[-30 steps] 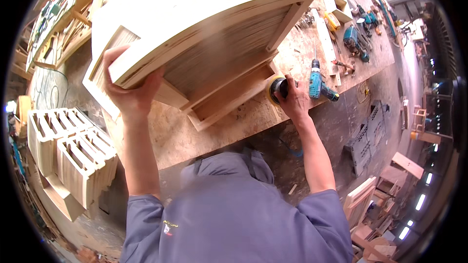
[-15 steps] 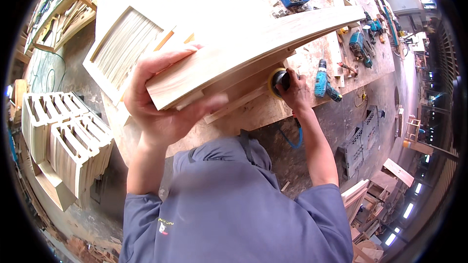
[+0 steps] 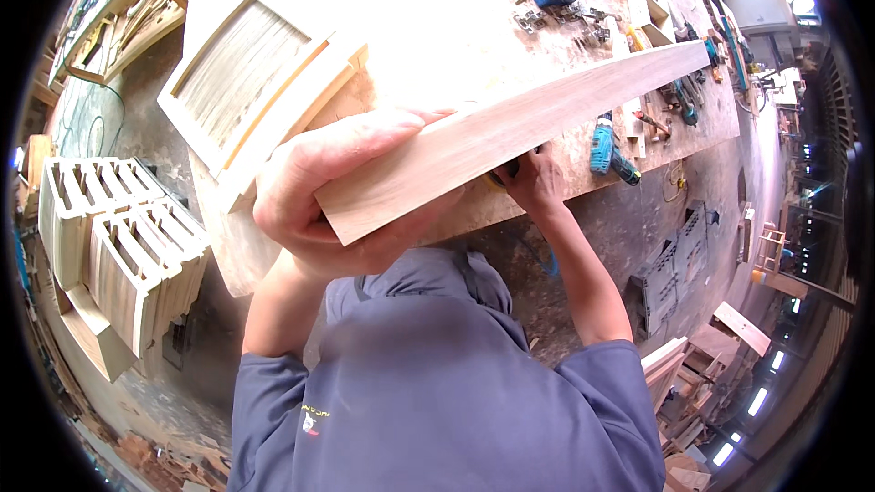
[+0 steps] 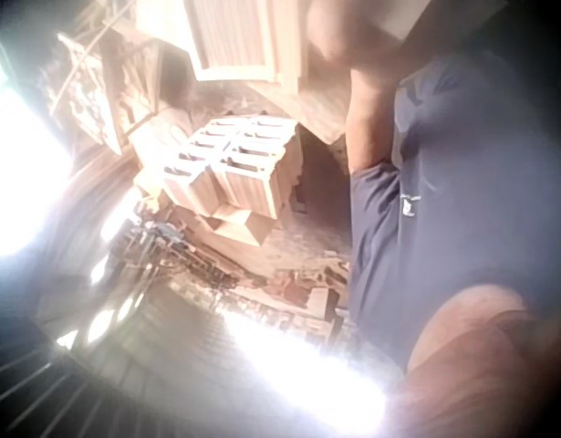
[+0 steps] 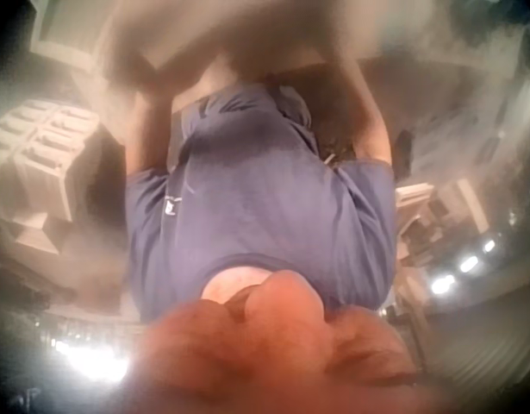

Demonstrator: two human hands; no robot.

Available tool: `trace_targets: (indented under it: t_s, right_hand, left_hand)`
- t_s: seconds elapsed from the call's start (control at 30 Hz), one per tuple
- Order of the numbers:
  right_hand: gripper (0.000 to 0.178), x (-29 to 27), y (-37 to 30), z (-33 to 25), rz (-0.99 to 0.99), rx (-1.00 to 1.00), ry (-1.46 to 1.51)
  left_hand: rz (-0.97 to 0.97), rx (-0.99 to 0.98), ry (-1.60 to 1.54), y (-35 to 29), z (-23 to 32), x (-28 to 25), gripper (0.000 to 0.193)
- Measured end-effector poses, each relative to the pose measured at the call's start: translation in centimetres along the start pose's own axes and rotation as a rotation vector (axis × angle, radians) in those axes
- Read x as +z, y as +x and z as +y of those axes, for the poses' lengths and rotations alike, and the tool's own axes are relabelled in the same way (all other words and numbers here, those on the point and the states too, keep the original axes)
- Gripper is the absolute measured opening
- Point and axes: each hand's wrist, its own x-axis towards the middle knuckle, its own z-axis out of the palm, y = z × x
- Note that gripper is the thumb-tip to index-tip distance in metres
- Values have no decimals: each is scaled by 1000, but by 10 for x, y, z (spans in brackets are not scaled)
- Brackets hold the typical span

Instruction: The person sands a small wooden piece with an orbital sander, then cleans it with a brush. They place the piece into a larger wooden frame and secure it using a nail gun and a drill. The person works on a workbench in a workshop environment.

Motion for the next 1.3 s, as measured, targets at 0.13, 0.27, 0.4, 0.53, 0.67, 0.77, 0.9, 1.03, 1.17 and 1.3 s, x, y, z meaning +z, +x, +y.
trace_targets:
  t_s: [0.13,0.27,0.4,0.53,0.67,0.77,0.9,1.03,1.17,1.3]
  right_hand:
    - [72,4,0,-2,-7,-29,11]
    - [69,15,-3,-5,-1,-93,24]
    - [68,13,-7,-26,29,-141,59]
    - [71,15,-16,-36,45,-172,34]
    - [74,11,-23,-54,21,-185,17]
    - [76,0,-27,-65,-4,-181,15]
    - [77,4,-27,-55,50,-219,66]
    - [73,4,-24,-51,19,-184,74]
    - [70,12,-16,-30,51,-175,41]
    - [70,12,-18,-29,130,-212,27]
  left_hand:
    - [-12,9,65,-1,9,1,52]
    - [-54,3,60,-7,12,2,56]
    - [-83,18,97,-8,14,0,58]
    - [-87,42,75,-8,14,1,59]
    - [-58,66,30,-12,13,6,60]
    - [-89,84,48,-11,14,3,60]
    - [-107,102,66,-9,17,4,60]
    - [-104,110,76,-12,13,4,60]
    - [-112,115,64,-11,14,4,60]
    - [-107,119,69,-12,13,5,60]
